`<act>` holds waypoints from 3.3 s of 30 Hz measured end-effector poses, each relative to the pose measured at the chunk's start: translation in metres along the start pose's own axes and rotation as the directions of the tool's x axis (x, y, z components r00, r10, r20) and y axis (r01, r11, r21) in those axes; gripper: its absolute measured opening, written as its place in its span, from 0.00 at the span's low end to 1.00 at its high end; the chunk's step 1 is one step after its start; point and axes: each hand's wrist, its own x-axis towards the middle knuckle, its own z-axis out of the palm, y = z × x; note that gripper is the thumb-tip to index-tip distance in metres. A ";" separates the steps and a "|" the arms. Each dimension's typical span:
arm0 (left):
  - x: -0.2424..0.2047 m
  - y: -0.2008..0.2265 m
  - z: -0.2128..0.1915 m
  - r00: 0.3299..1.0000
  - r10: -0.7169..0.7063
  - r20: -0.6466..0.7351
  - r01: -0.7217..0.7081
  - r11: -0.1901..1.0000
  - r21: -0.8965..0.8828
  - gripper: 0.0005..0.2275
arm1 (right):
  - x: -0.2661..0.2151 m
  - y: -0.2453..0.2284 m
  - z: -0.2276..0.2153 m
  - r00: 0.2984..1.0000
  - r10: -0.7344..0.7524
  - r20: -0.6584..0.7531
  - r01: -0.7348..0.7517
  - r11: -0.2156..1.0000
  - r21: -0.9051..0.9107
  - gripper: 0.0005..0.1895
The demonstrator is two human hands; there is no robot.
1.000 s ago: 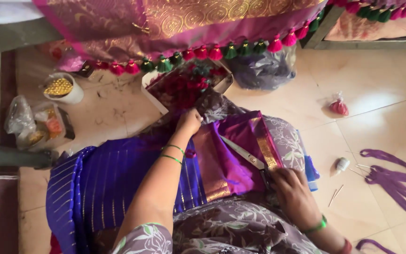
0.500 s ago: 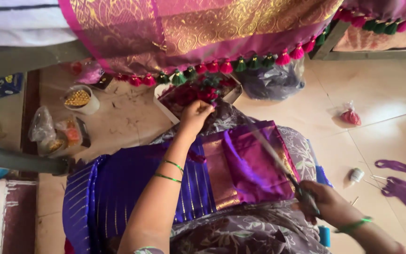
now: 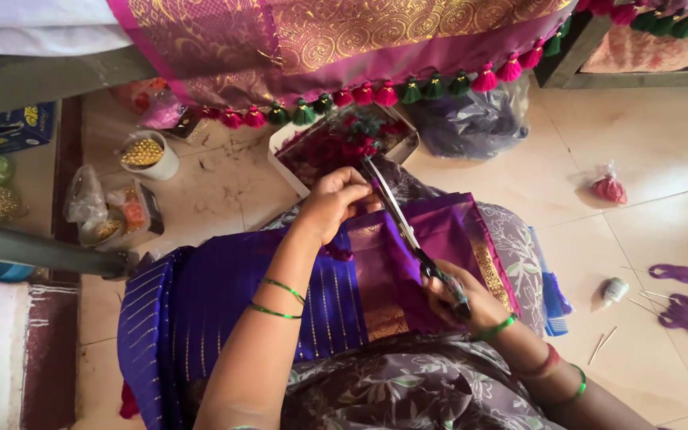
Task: The recorder is attaching decorative tassels and ornaments to the edge of a purple and blue saree.
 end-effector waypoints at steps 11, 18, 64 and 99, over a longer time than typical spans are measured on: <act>-0.004 0.011 -0.012 0.992 -0.054 -0.111 0.068 0.989 0.128 0.03 | -0.044 -0.021 -0.014 0.960 0.015 -0.280 -0.184 0.785 -0.591 0.21; -0.011 -0.024 0.019 0.998 0.011 -0.066 0.010 0.952 0.305 0.03 | -0.083 -0.042 -0.014 0.984 -0.170 0.062 0.122 0.366 -0.923 0.20; -0.014 -0.084 0.077 0.994 0.088 -0.068 -0.056 0.926 0.373 0.03 | -0.119 0.199 -0.320 0.142 -0.020 -0.990 -0.932 0.336 -0.140 0.33; -0.162 0.090 0.195 0.776 0.167 0.608 -0.369 0.903 0.222 0.02 | -0.142 0.152 -0.338 0.333 -0.222 -0.916 -0.907 0.191 -0.376 0.17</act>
